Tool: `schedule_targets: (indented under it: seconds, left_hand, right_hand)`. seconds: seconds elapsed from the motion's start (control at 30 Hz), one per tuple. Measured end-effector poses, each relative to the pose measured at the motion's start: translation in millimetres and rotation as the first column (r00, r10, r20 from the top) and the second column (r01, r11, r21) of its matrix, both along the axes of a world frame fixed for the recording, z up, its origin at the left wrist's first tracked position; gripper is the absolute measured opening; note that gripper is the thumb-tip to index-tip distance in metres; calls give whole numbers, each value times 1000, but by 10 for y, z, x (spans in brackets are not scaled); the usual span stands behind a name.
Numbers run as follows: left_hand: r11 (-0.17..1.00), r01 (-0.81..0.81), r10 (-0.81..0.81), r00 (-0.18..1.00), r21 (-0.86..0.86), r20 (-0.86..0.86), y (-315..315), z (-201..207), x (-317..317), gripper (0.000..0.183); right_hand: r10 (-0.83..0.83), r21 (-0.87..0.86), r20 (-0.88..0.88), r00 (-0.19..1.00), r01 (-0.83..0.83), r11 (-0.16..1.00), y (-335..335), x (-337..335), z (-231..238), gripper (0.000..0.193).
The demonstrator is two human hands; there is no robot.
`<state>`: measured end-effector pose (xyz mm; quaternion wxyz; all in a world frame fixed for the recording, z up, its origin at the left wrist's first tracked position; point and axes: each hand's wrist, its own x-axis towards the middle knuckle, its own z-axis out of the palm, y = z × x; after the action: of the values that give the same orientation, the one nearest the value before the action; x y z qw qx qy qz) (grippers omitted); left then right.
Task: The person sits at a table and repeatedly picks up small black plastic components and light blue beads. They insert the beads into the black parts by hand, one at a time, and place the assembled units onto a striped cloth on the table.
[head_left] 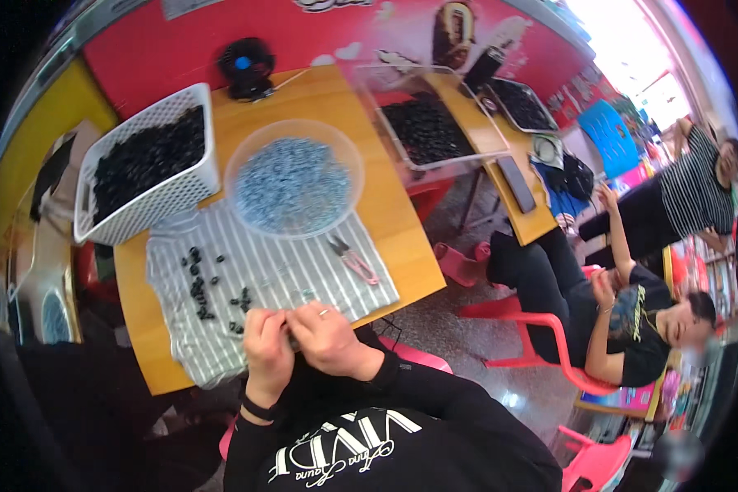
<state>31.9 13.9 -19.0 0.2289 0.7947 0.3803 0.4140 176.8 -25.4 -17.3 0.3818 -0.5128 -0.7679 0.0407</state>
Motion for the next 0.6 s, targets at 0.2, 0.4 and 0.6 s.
schedule_targets:
  seconds: [0.2,0.4,0.6]
  left_hand:
    - [993,6,2,998,116,-70,7,39,73,16]
    - [988,-2,20,993,152,-114,-13,21,82,17]
    - [992,-11,25,994,128,-107,-29,-20,67,16]
  right_hand:
    - [-32,28,57,998,30,999,0,24,-33,33]
    - [-46,28,134,990,42,999,-20,4,-53,33]
    - [-55,26,109,992,53,998,-30,-7,-26,34]
